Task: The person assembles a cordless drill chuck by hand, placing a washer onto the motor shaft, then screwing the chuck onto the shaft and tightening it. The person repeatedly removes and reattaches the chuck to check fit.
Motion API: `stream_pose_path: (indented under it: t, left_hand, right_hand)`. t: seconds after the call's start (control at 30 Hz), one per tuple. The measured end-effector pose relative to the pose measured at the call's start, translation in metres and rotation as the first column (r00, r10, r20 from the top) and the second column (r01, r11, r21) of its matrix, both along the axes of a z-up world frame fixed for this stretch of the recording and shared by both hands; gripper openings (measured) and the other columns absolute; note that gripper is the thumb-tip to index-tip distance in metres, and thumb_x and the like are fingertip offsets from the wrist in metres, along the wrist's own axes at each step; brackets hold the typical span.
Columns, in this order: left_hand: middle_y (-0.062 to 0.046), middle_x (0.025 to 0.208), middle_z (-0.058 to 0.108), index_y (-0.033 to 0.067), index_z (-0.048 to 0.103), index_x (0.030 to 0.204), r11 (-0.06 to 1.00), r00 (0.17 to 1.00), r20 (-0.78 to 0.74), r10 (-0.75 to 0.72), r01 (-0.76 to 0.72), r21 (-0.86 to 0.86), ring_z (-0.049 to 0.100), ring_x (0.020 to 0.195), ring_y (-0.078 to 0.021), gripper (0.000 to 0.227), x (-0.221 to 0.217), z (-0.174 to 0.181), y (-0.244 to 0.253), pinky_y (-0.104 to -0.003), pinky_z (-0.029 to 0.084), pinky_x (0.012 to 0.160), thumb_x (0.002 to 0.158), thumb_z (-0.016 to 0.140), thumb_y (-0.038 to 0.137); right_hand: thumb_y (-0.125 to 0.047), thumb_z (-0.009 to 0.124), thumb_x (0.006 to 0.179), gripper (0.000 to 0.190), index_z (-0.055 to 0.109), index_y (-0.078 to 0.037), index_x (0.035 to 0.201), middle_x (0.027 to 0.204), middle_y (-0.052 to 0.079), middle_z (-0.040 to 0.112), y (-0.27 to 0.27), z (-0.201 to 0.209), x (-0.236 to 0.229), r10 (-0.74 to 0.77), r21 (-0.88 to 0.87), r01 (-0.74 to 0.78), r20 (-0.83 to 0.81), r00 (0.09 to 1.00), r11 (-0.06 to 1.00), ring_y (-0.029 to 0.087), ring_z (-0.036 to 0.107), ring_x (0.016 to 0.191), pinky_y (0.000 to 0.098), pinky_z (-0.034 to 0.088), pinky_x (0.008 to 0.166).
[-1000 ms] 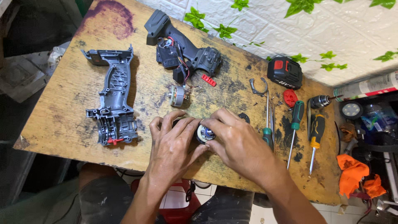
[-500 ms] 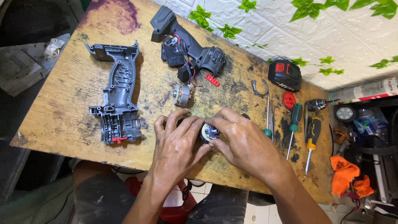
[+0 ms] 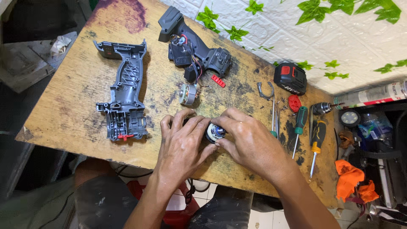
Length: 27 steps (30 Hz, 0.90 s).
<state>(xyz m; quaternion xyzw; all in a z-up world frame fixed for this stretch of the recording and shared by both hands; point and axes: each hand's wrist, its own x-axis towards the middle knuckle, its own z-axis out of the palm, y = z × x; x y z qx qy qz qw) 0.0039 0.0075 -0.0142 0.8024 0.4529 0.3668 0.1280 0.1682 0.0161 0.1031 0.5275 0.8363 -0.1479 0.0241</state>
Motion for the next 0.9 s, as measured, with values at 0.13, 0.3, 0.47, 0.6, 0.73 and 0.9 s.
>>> stream_pose_path:
  t: [0.13,0.3,0.47,0.6,0.73,0.9]
  left_hand:
    - [0.000,0.121,0.066,0.0137,0.062,0.125,1.000,1.000,-0.005,0.005,-0.005,-0.001,0.051,0.124,-0.0290,0.053,0.0003,0.0021,-0.0012,-0.053,0.034,0.095,0.087,0.069,0.049]
    - [-0.002,0.123,0.066,0.0121,0.062,0.128,1.000,1.000,0.028,-0.013,0.013,-0.016,0.050,0.125,-0.0299,0.055,-0.0009,0.0026,-0.0008,-0.053,0.034,0.096,0.087,0.070,0.047]
    - [-0.002,0.124,0.065,0.0131,0.063,0.129,1.000,1.000,0.029,-0.012,0.012,-0.018,0.050,0.124,-0.0298,0.056,-0.0010,0.0013,-0.0002,-0.053,0.034,0.096,0.086,0.069,0.049]
    - [-0.003,0.126,0.064,0.0125,0.063,0.129,1.000,0.998,0.067,-0.019,0.021,-0.023,0.050,0.125,-0.0301,0.059,-0.0014,0.0000,0.0002,-0.053,0.035,0.097,0.083,0.073,0.048]
    - [-0.006,0.126,0.064,0.0116,0.064,0.130,0.999,0.994,0.103,-0.018,0.022,-0.032,0.050,0.126,-0.0314,0.064,-0.0024,-0.0013,-0.0007,-0.053,0.036,0.098,0.080,0.078,0.048]
    - [-0.008,0.125,0.063,0.0121,0.065,0.124,1.000,0.979,0.202,-0.002,0.006,-0.019,0.052,0.122,-0.0327,0.057,-0.0046,-0.0017,-0.0021,-0.052,0.039,0.098,0.078,0.080,0.040]
  right_hand:
    - [-0.020,0.076,0.087,0.043,0.065,-0.011,0.128,0.103,0.010,0.059,0.0010,-0.0009,0.0010,-0.004,-0.017,0.004,0.010,1.000,1.000,0.035,0.066,0.091,0.0484,0.053,0.079]
    - [-0.018,0.076,0.086,0.042,0.065,-0.010,0.126,0.099,0.010,0.059,0.0033,-0.0018,0.0003,0.026,-0.005,-0.026,0.008,1.000,1.000,0.034,0.065,0.091,0.0469,0.052,0.079]
    - [-0.018,0.075,0.086,0.040,0.066,-0.011,0.125,0.099,0.010,0.060,0.0030,-0.0015,0.0001,0.022,-0.009,-0.022,0.019,1.000,1.000,0.035,0.066,0.090,0.0475,0.052,0.078]
    - [-0.019,0.077,0.085,0.041,0.066,-0.010,0.124,0.100,0.009,0.059,0.0027,-0.0008,-0.0016,0.009,-0.006,-0.009,0.021,1.000,1.000,0.035,0.066,0.090,0.0476,0.052,0.078]
    - [-0.019,0.076,0.085,0.042,0.065,-0.010,0.125,0.100,0.010,0.061,0.0039,-0.0017,-0.0003,0.031,-0.001,-0.031,0.029,0.999,1.000,0.035,0.066,0.091,0.0480,0.052,0.079]
    - [-0.016,0.075,0.084,0.038,0.067,-0.008,0.120,0.098,0.011,0.061,0.0056,-0.0046,-0.0001,0.068,0.014,-0.068,0.029,0.997,0.998,0.034,0.066,0.090,0.0459,0.051,0.080]
